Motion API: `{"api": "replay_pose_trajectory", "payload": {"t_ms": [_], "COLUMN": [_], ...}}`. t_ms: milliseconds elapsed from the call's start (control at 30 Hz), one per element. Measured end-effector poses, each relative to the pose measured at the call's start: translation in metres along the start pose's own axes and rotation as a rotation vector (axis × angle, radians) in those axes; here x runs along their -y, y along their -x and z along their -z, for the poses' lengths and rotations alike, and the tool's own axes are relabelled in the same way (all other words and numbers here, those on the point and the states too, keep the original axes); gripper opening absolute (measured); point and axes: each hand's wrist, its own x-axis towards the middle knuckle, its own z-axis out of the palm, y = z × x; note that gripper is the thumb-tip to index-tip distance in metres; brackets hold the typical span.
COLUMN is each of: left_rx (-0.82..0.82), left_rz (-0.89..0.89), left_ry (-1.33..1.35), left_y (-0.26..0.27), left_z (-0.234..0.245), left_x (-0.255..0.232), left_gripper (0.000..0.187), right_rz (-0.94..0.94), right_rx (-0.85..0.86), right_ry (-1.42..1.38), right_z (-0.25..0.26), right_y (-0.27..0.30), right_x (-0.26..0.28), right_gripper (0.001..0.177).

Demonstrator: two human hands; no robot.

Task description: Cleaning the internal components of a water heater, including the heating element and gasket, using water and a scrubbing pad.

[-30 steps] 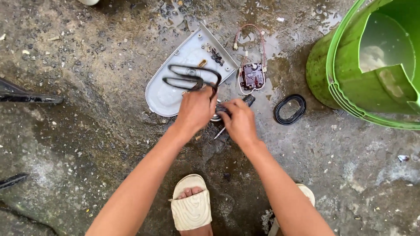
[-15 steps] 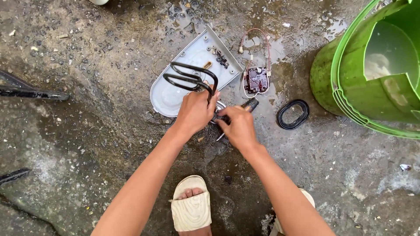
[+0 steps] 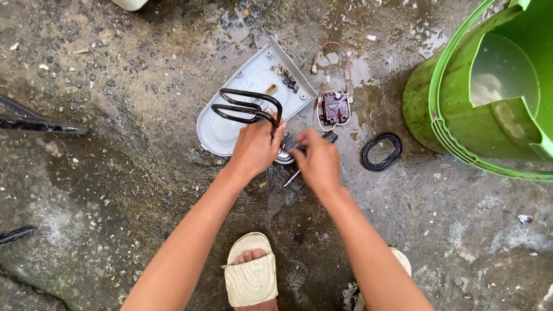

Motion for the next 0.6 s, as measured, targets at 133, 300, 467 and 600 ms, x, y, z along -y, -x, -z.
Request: {"api": "replay_pose_trajectory", "payload": {"t_ms": [133, 300, 467, 600], "left_rx": [-0.03, -0.1, -0.058, -0.012], "left_rz": [0.027, 0.031, 0.081, 0.086], "left_ry": [0.049, 0.08, 0.056, -0.113], "left_y": [-0.002, 0.004, 0.018, 0.025], "left_z": [0.012, 0.019, 0.022, 0.003], "left_x": [-0.005, -0.009, -0.014, -0.008], "left_gripper": [0.03, 0.038, 0.034, 0.03], "right_rz": [0.067, 0.098, 0.005, -0.005], "right_rx": [0.129, 0.027, -0.101, -0.134], "right_ry": [-0.006, 0.24, -0.155, -0.543], "right_z": [-0.003, 0.028, 0.073, 0.102], "right_y": [0.004, -0.023, -0.019, -0.025], "right_x": [0.001, -0.013, 0.019, 0.054], "right_gripper": [0.034, 0.035, 0.034, 0.029]}}
